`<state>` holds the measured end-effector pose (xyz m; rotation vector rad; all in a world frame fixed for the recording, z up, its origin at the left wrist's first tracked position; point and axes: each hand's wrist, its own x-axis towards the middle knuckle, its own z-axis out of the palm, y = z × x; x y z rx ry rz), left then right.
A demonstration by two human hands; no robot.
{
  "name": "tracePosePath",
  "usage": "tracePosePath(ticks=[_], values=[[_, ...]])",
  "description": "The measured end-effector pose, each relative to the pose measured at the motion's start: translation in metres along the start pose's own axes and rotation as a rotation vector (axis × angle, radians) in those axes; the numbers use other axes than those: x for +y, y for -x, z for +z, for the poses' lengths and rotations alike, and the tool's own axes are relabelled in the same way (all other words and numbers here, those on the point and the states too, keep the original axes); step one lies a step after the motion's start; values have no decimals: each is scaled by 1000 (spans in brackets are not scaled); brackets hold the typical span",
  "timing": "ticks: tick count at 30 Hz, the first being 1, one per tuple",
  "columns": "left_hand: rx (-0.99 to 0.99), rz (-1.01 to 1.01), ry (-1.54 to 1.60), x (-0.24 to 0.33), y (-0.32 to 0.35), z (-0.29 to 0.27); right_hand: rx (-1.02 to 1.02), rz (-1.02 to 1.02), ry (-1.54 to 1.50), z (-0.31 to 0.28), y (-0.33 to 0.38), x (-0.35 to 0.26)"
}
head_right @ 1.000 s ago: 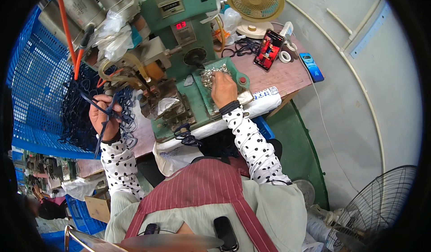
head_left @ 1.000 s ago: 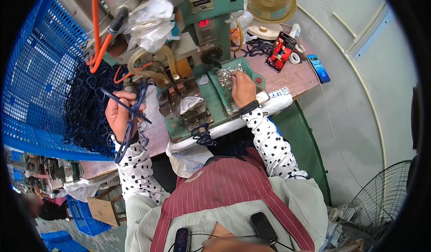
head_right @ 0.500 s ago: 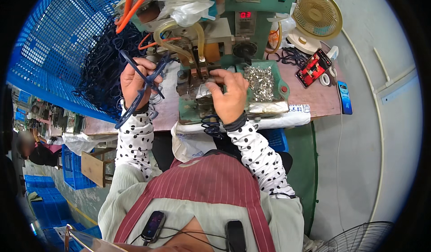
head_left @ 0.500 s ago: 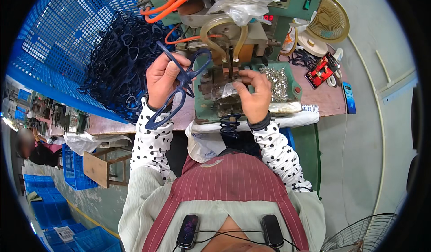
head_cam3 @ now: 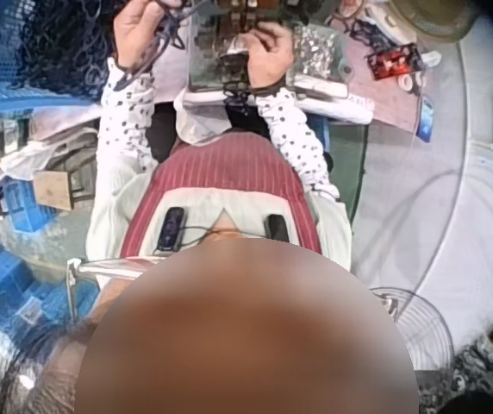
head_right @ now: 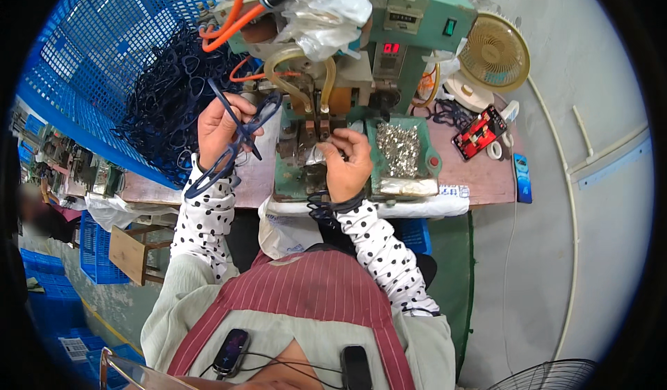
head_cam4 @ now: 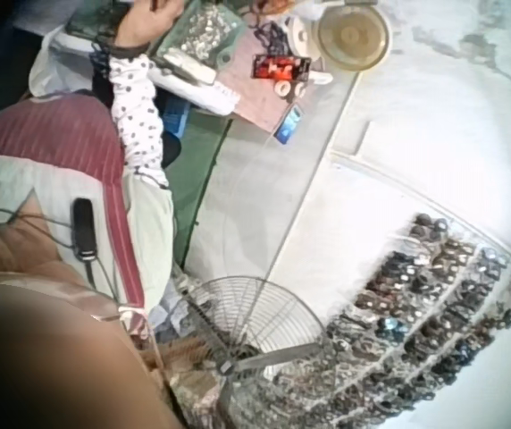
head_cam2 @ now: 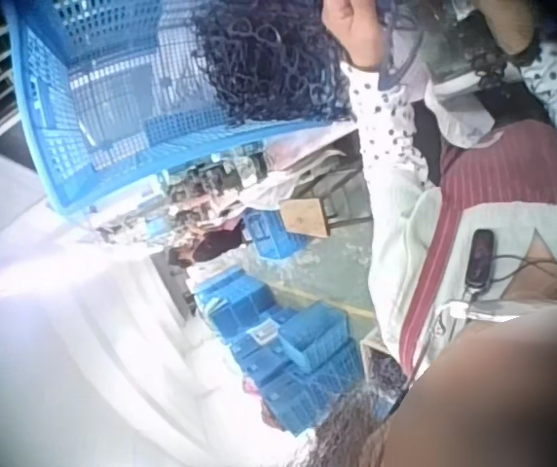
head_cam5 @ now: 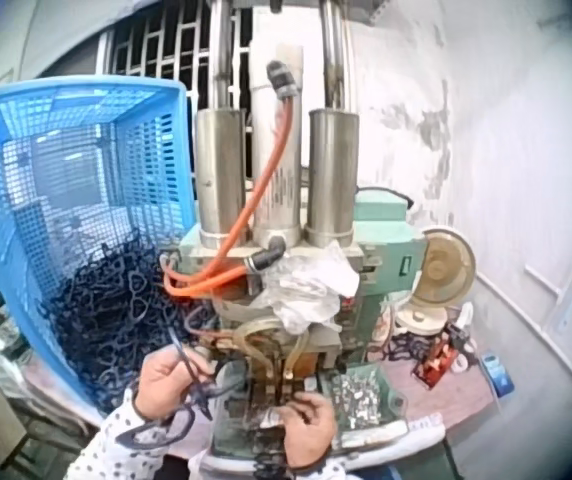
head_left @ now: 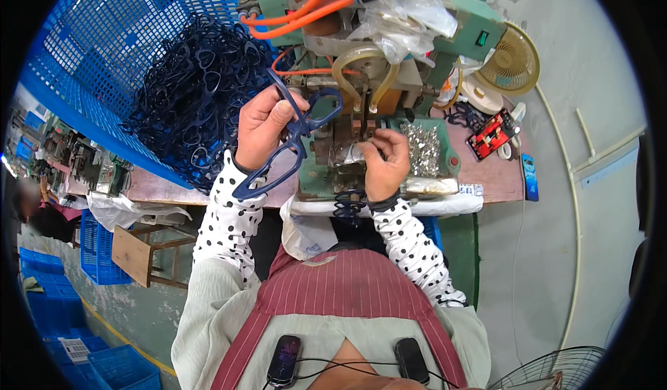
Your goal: The person repeatedly picks up dark plastic eyeglass frames from a blue basket, places them into a small press machine, and then removes them. The person also handles small metal components from a tray on the table.
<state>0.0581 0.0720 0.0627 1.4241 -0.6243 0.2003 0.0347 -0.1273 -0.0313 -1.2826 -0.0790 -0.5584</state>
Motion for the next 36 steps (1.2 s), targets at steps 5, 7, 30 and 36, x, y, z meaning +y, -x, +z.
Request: tracePosePath(ticks=[5,7,30,36], values=[[19,-31,-17,0,2,1,28,14,-38,3,1,11],[73,-46,-71,0,5,4,5,1,-30,3,-1,11],[-95,-1091,663,-35,51,85,71,-99,357,-117,-54,26],[-102,-1062,835,-29,56,89,168,-271,815,-138,-60,23]])
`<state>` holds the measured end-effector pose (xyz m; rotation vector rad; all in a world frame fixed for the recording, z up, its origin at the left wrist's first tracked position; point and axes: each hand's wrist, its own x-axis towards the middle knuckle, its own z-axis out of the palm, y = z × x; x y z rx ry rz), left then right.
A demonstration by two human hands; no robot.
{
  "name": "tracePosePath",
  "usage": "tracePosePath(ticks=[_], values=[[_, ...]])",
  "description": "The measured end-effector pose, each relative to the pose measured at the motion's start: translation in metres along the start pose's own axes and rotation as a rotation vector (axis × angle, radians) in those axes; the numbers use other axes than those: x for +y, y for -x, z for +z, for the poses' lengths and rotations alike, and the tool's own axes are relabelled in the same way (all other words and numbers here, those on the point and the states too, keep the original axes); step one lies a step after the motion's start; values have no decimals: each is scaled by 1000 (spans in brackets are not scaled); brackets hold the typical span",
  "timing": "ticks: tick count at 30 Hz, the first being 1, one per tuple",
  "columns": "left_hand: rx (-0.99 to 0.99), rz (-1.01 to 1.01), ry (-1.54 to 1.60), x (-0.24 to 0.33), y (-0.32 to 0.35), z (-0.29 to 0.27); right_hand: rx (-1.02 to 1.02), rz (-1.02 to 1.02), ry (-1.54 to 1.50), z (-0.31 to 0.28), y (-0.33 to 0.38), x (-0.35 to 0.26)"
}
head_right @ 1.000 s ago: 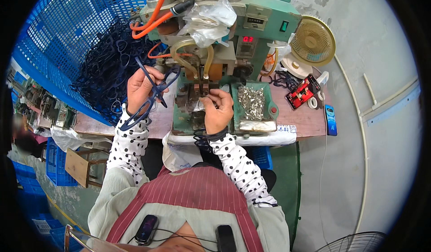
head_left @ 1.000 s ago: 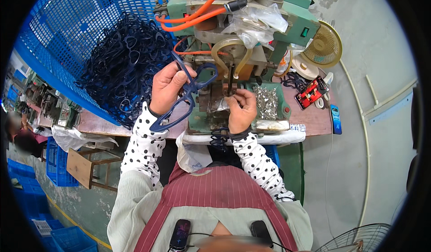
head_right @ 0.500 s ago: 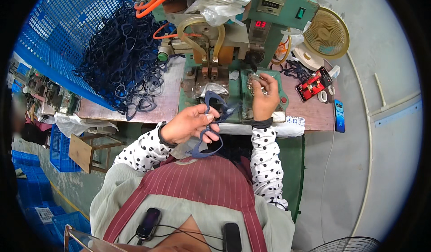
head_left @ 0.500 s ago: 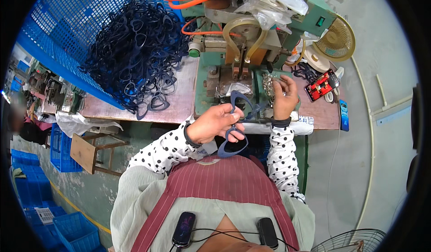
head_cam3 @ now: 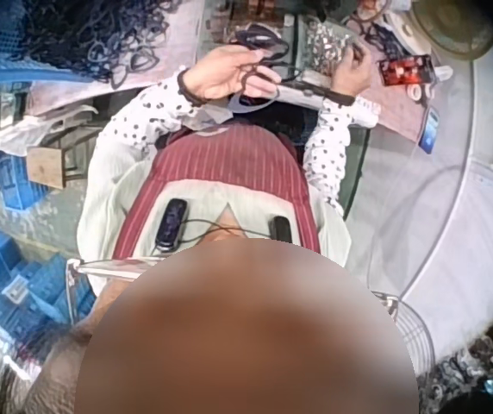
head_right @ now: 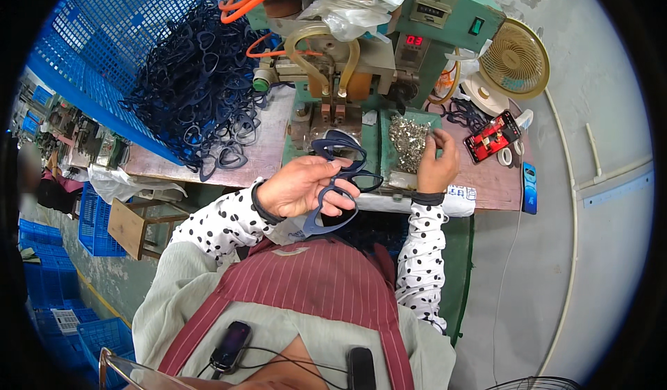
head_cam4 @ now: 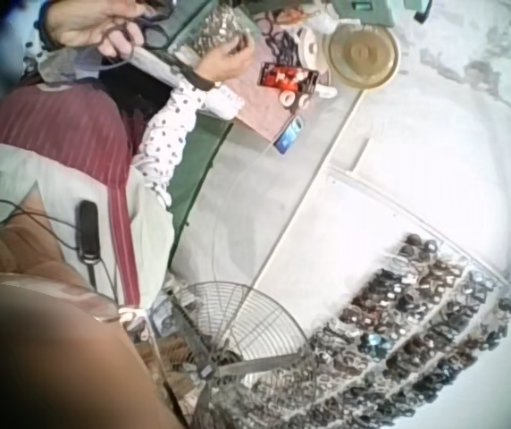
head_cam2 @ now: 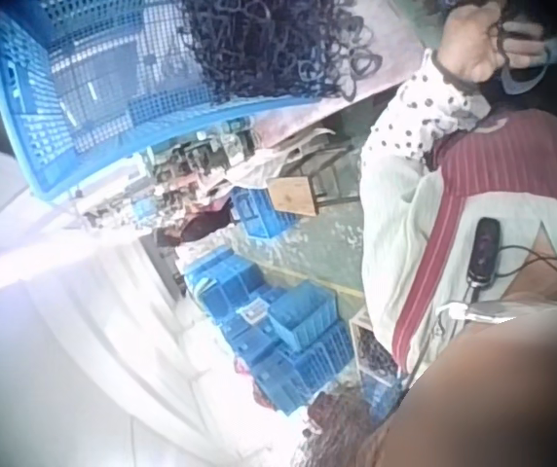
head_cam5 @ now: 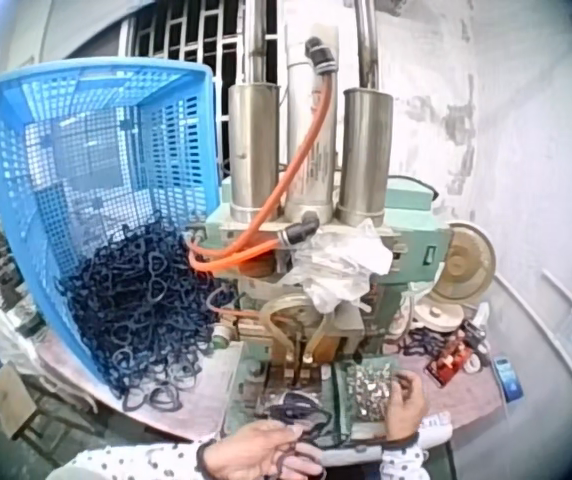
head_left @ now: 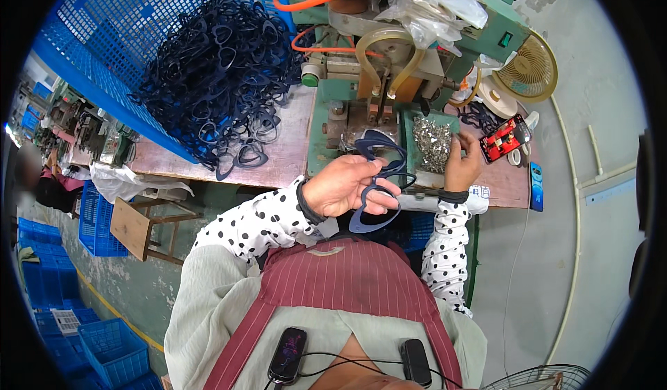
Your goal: The person repeatedly picks up dark plastic eyeglass frames from a blue basket, places them into a small press machine, and then removes them. The person also handles small metal components from a tray on the table.
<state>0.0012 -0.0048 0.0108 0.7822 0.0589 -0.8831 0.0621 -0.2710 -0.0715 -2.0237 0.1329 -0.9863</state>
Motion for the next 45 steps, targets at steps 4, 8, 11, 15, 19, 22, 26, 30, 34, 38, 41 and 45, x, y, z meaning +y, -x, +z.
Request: tracePosePath(ticks=[4,8,11,15,19,22,26,30,34,38,41,45], values=[[1,20,36,1,1,8,-133,15,145,1,4,40],[-3,30,68,2,1,7,-270,74,255,-12,3,31],[-3,48,75,0,2,8,-477,13,530,-27,5,18],[-42,64,26,-11,-4,-2,-499,-109,628,-10,9,44],[15,146,-143,-26,10,-12,-421,-26,332,0,6,39],[196,174,-778,-22,23,-44,-328,-11,339,6,13,42],[1042,603,-1957,-4,27,-135,-296,-72,381,4,17,52],[1801,134,-1843,29,23,-193,-312,-186,538,7,19,32],[1762,580,-1902,8,0,-251,-252,-143,399,18,24,44],[1031,806,-1972,7,-19,-240,-162,-210,264,13,22,29],[714,836,-2028,37,-13,-249,-108,-243,254,10,23,25],[719,868,-2017,72,2,-256,-53,-292,302,8,22,26]])
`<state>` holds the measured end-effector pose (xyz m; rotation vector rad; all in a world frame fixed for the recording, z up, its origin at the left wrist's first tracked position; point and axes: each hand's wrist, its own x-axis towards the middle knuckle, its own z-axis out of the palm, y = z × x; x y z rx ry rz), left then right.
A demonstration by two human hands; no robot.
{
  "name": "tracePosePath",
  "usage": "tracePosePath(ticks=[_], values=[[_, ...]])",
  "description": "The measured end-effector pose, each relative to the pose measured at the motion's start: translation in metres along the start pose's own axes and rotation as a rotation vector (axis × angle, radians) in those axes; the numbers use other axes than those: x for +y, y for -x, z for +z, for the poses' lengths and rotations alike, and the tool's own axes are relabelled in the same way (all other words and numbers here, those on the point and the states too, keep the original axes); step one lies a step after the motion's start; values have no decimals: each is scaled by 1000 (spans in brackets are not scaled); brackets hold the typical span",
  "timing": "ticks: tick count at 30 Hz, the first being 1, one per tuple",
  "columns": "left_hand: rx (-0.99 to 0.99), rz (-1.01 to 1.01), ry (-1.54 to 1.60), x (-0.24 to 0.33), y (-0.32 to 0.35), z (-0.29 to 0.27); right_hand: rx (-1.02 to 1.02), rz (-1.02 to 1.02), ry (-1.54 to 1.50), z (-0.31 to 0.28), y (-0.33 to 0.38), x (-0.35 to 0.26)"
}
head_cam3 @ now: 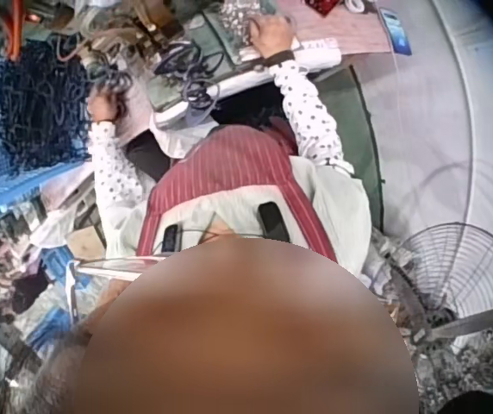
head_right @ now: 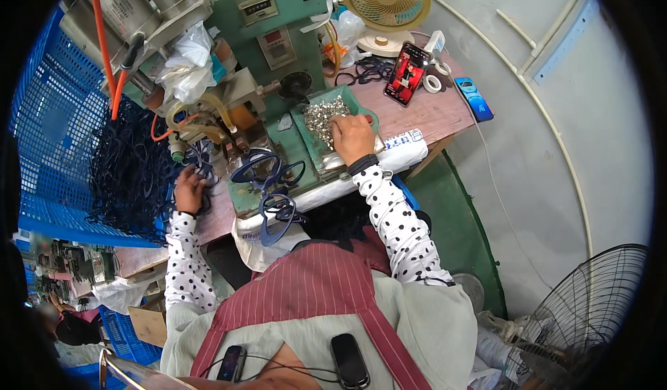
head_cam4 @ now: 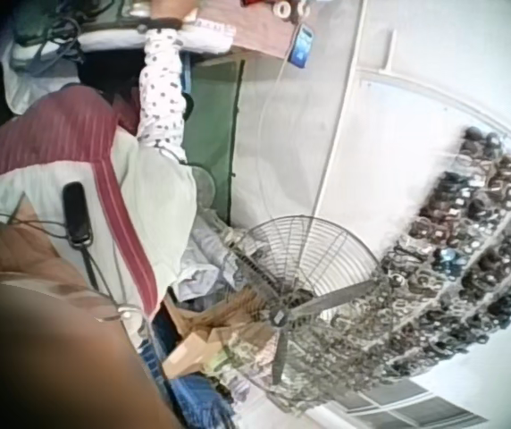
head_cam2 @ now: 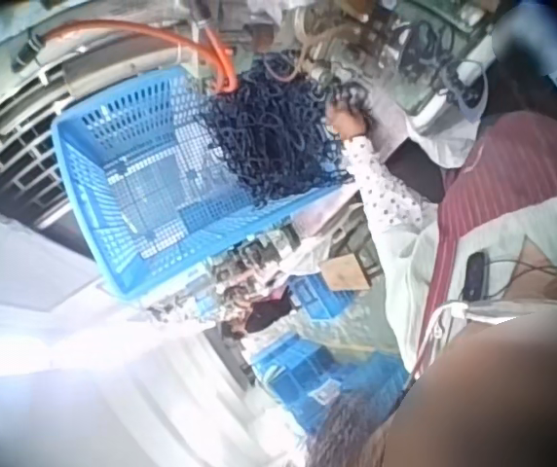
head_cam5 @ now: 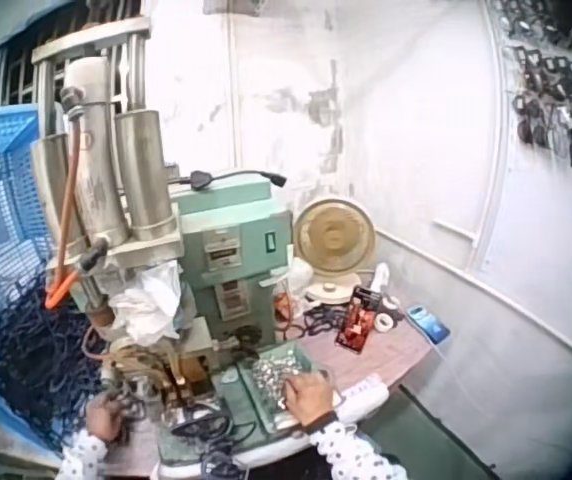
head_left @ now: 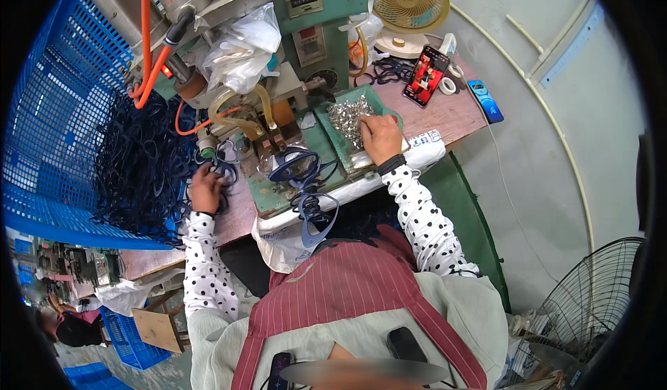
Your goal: The person repeatedly picks up dark plastic eyeglass frames from a blue basket, places them into a small press machine, and then removes them. The person also handles small metal components from a tray on the table.
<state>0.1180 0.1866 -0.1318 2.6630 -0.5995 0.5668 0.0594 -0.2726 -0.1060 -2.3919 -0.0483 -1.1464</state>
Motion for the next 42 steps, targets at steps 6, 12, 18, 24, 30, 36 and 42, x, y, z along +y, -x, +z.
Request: tracePosePath(ticks=[6,12,18,24,30,36,42], values=[[391,-375,519,-40,-23,-25,43,49,-95,3,-8,-10],[698,-324,619,-10,-47,-83,26,73,-369,-8,-36,-53],[792,-283,326,98,-36,-102,-183,144,-663,-40,-57,-106],[512,173,381,208,-52,-128,-294,227,-722,-34,-48,-139],[437,-173,1058,219,-68,-135,-309,397,-833,-24,-50,-160],[408,425,415,232,-37,-121,-284,400,-905,-14,-40,-151],[233,715,396,245,-24,-61,-146,323,-607,-10,-49,-83]])
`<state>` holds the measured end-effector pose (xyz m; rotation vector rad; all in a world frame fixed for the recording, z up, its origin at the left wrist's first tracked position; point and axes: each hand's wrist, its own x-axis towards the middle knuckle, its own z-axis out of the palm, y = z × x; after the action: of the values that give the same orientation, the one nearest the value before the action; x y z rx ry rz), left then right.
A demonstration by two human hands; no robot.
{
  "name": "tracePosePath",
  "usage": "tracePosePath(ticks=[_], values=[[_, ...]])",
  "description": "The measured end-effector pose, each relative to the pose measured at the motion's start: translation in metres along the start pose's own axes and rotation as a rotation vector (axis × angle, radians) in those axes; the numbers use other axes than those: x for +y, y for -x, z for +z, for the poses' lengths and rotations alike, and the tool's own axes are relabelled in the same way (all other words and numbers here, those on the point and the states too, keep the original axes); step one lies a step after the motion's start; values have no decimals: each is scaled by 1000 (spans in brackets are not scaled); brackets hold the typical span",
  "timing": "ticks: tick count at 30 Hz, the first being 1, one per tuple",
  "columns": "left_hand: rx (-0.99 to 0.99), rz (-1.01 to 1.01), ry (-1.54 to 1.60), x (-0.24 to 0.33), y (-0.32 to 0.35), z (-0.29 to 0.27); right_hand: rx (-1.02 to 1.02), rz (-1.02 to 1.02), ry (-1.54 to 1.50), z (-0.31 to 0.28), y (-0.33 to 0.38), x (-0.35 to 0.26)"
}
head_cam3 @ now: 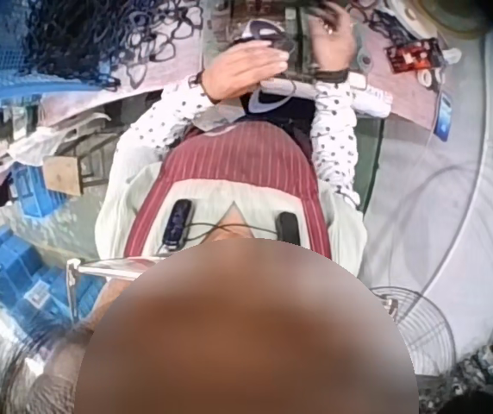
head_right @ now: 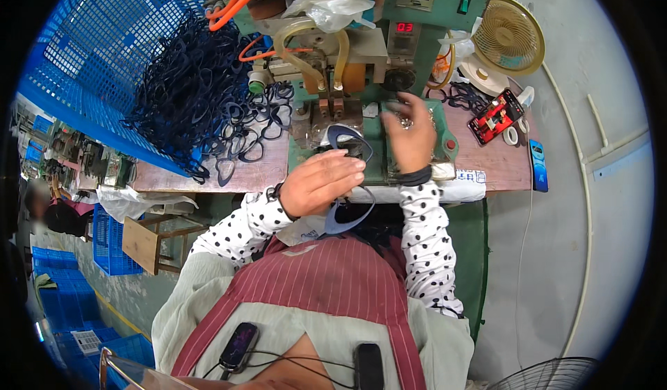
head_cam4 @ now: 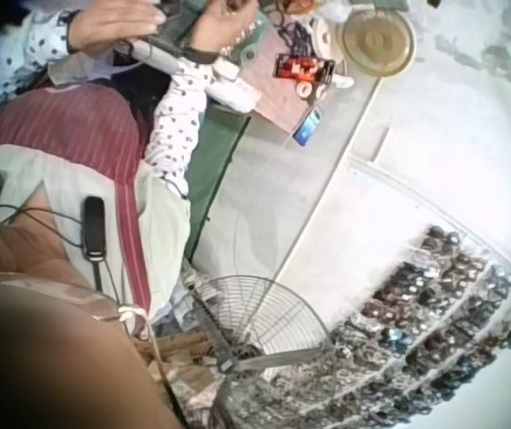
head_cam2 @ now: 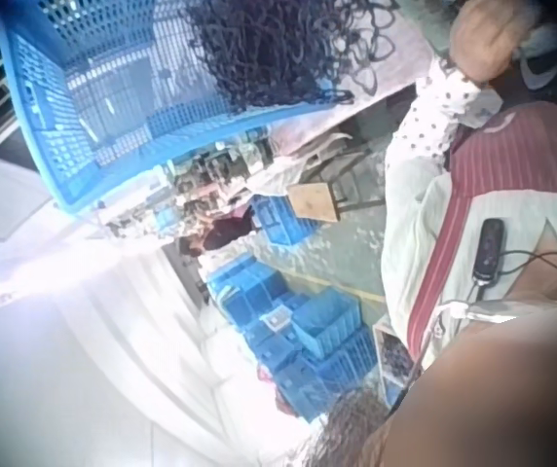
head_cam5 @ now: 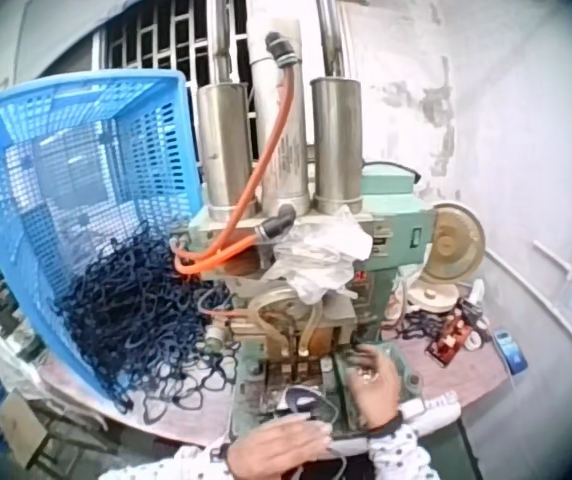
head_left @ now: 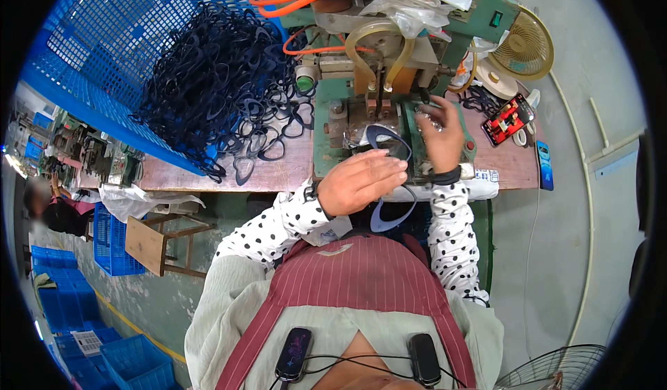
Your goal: The person repeatedly picks up dark plastic eyeglass frames from a blue basket, places them into a small press machine, and then removes them. The person also handles small metal components from a tray on the table.
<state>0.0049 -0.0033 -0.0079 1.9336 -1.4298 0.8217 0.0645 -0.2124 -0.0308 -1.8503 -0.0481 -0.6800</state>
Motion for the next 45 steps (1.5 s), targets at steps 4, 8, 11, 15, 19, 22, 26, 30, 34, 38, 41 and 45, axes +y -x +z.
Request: tracePosePath(ticks=[4,8,11,15,19,22,26,30,34,38,41,45], values=[[24,4,49,-6,5,3,120,83,440,-44,3,87],[48,-12,82,-6,7,3,-168,159,604,-67,9,75],[79,-17,110,-6,5,6,-264,-39,951,-65,20,73],[93,-23,110,-4,6,7,-138,-111,850,-41,12,109],[67,-64,-5,5,13,3,-69,-90,508,-42,7,105],[115,-93,-155,4,38,-1,29,-45,349,-45,10,108],[178,-478,-518,-46,105,-21,95,-39,384,-44,14,116],[19,-938,-957,-111,166,-69,111,-125,474,-43,14,115],[-365,-1346,-726,-138,200,-95,64,-54,440,-42,15,104],[-193,-1046,-618,-135,190,-92,63,-39,428,-43,15,105],[-45,-857,-597,-132,162,-91,60,41,364,-44,11,109],[123,-732,-528,-133,136,-90,-9,32,205,-30,8,67]])
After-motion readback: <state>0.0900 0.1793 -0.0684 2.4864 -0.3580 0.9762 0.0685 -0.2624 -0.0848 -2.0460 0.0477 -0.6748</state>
